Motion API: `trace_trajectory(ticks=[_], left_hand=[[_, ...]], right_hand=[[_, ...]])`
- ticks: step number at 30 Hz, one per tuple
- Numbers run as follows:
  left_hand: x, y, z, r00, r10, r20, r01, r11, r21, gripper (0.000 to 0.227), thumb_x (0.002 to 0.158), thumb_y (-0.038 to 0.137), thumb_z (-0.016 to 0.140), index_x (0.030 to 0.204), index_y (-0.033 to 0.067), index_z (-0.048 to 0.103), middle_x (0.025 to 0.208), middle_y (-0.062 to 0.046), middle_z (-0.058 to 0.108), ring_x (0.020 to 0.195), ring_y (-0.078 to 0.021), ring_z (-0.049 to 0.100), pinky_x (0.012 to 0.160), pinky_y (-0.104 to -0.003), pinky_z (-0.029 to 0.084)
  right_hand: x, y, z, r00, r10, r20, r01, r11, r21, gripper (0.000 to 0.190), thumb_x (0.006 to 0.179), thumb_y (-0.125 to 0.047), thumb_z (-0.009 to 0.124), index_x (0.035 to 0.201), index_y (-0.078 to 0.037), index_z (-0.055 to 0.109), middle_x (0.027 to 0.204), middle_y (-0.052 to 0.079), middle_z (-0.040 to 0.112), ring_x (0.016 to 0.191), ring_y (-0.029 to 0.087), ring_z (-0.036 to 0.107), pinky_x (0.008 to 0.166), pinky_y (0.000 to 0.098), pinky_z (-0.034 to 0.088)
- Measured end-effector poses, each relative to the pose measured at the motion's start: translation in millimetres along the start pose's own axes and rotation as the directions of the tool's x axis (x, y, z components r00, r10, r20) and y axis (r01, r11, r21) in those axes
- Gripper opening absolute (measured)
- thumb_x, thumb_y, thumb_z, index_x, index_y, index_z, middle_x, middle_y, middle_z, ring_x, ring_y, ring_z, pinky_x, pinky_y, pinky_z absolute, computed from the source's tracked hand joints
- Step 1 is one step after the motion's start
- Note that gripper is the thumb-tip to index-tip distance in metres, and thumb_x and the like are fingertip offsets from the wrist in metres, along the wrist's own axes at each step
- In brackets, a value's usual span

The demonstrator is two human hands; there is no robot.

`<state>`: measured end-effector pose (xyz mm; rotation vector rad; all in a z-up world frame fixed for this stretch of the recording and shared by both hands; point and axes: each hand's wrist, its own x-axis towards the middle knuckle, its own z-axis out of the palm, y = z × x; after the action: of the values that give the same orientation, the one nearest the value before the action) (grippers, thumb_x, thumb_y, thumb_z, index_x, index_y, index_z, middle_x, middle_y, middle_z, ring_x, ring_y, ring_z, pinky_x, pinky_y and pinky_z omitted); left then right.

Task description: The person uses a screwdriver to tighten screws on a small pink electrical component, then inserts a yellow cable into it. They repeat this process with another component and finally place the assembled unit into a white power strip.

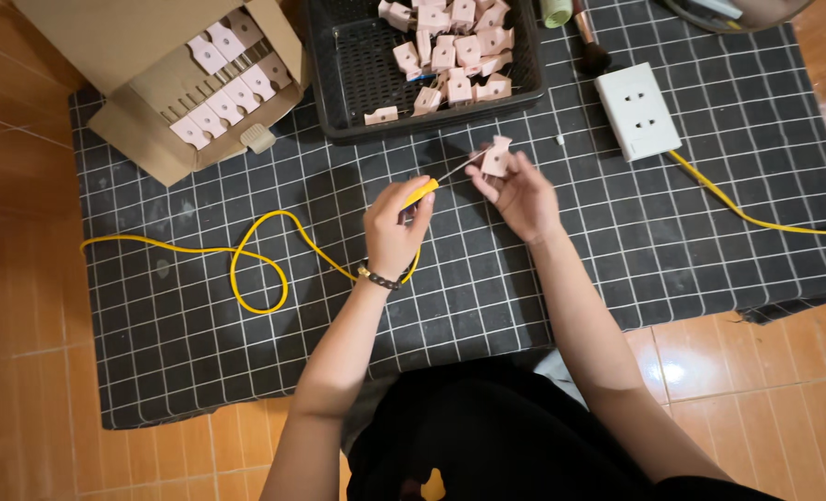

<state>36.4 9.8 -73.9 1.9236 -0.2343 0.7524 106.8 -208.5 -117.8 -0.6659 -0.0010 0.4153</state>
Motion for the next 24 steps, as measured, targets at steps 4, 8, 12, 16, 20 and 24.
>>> trace_trajectory(ticks=[4,8,12,16,20,24], left_hand=[[-3,-8,-2,0.995,0.094,0.028,-0.097,0.988,0.124,0.024,0.093,0.013,0.079,0.116,0.0163,0.078,0.089,-0.001,0.071,0.071,-0.0173,0.067,0.054,-0.023,0.055],[-6,-13,-3,0.973,0.220,0.074,-0.232,0.929,0.287,0.020,0.094,0.019,0.077,0.114,0.0179,0.076,0.088,0.000,0.068,0.078,-0.0187,0.069,0.063,-0.028,0.059],[-4,-10,-5,0.961,0.247,0.125,-0.275,0.904,0.328,0.018,0.094,0.020,0.077,0.112,0.0189,0.076,0.087,0.000,0.067,0.080,-0.0173,0.069,0.064,-0.026,0.059],[-4,-9,-6,0.959,0.245,0.142,-0.281,0.890,0.358,0.017,0.095,0.021,0.076,0.112,0.0190,0.075,0.086,0.002,0.066,0.080,-0.0166,0.068,0.063,-0.026,0.059],[-6,-12,-5,0.960,0.219,0.172,-0.262,0.921,0.288,0.020,0.096,0.016,0.076,0.116,0.0151,0.074,0.091,-0.004,0.068,0.086,-0.0200,0.071,0.071,-0.028,0.062],[-5,-7,-7,0.957,0.207,0.203,-0.264,0.910,0.319,0.018,0.099,0.011,0.072,0.117,0.0098,0.073,0.095,-0.008,0.068,0.089,-0.0250,0.071,0.073,-0.034,0.063]], right_hand=[[-3,-8,11,0.999,0.033,-0.022,-0.031,0.996,0.084,0.058,0.105,-0.036,0.049,0.145,0.004,0.055,0.144,0.025,0.062,0.124,0.035,0.069,0.109,0.0402,0.059],[-3,-6,6,1.000,0.010,-0.019,-0.009,0.997,0.072,0.052,0.106,-0.024,0.046,0.147,0.006,0.052,0.145,0.029,0.060,0.124,0.039,0.068,0.107,0.0427,0.059],[-3,-6,4,1.000,-0.007,-0.009,0.007,0.999,0.041,0.051,0.105,-0.019,0.046,0.149,0.007,0.050,0.143,0.030,0.061,0.124,0.041,0.067,0.107,0.0441,0.059],[-2,-4,3,1.000,-0.025,-0.010,0.025,1.000,0.006,0.050,0.106,-0.018,0.046,0.149,0.007,0.050,0.141,0.029,0.062,0.125,0.041,0.067,0.109,0.0440,0.058],[-1,-1,1,0.998,-0.066,0.006,0.066,0.996,-0.055,0.050,0.105,-0.017,0.048,0.149,0.006,0.050,0.139,0.028,0.063,0.123,0.040,0.068,0.109,0.0448,0.058],[1,2,-6,0.992,-0.125,0.023,0.127,0.979,-0.157,0.049,0.105,-0.016,0.051,0.149,0.007,0.049,0.138,0.029,0.064,0.121,0.040,0.069,0.107,0.0451,0.060]])
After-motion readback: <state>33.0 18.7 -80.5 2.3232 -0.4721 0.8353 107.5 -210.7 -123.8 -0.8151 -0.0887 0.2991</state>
